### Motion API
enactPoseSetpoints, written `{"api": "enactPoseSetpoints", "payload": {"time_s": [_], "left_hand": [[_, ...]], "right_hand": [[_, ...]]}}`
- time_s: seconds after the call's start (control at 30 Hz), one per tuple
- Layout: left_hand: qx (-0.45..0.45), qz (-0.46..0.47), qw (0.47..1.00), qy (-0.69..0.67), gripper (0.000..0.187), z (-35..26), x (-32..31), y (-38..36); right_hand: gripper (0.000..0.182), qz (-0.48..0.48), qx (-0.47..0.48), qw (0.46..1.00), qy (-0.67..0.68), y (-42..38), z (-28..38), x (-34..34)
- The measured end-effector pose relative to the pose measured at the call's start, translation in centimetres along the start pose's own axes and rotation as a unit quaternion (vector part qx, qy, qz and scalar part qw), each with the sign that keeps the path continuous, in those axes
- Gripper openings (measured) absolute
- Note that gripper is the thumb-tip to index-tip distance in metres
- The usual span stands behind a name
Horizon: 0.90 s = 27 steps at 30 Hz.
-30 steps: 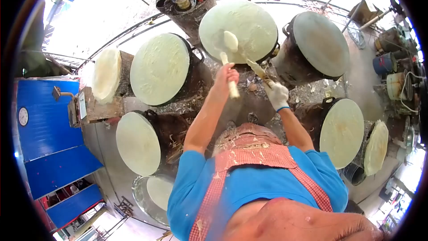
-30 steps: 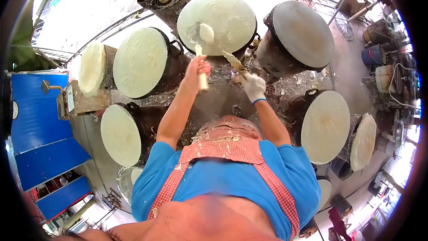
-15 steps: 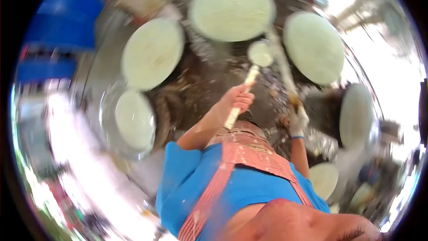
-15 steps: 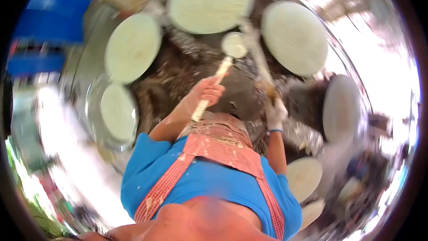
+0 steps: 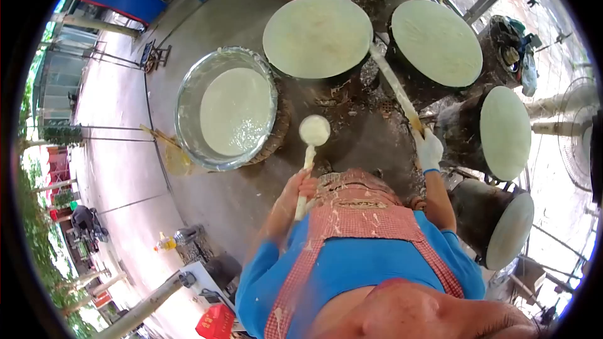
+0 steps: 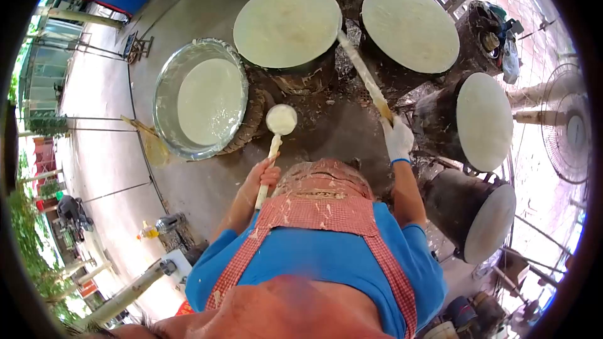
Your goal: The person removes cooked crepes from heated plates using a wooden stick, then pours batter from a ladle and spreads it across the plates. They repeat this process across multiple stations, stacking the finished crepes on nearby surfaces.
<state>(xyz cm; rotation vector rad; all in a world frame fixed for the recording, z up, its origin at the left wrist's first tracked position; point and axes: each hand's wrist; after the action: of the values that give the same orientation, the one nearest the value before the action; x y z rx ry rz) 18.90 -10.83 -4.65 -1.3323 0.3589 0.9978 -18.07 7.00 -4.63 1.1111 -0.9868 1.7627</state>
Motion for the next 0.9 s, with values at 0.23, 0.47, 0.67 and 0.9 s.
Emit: {"api": "enactPoseSetpoints", "payload": {"time_s": [0.23,0.47,0.67,0.9], "left_hand": [[-0.037,-0.002,0.997,-0.073,0.029,-4.6,1.4,-4.5],[-0.073,0.057,0.987,-0.132,0.029,-1.9,-0.2,-2.9],[-0.100,0.041,0.983,-0.151,0.031,1.4,-0.1,-3.1],[-0.074,0.007,0.995,-0.060,0.031,-1.0,1.3,-4.3]], "right_hand": [[0.034,0.013,0.227,0.970,-0.083,-3.8,5.1,0.1],[0.051,-0.006,0.365,0.926,-0.095,2.8,16.0,-3.5],[0.045,-0.009,0.538,0.828,-0.155,7.7,25.8,-5.1],[0.021,0.090,0.587,0.762,-0.259,13.8,32.9,-6.2]]}}
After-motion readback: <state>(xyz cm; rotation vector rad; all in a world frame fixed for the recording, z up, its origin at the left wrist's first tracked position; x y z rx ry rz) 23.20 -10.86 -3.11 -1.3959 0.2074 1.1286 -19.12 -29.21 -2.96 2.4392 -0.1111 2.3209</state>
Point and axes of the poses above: each hand's wrist, its own y-axis towards the middle knuckle, its own x-axis out of the back of the hand, z = x × y, and after that the axes turned 9 degrees about -x, right-handed
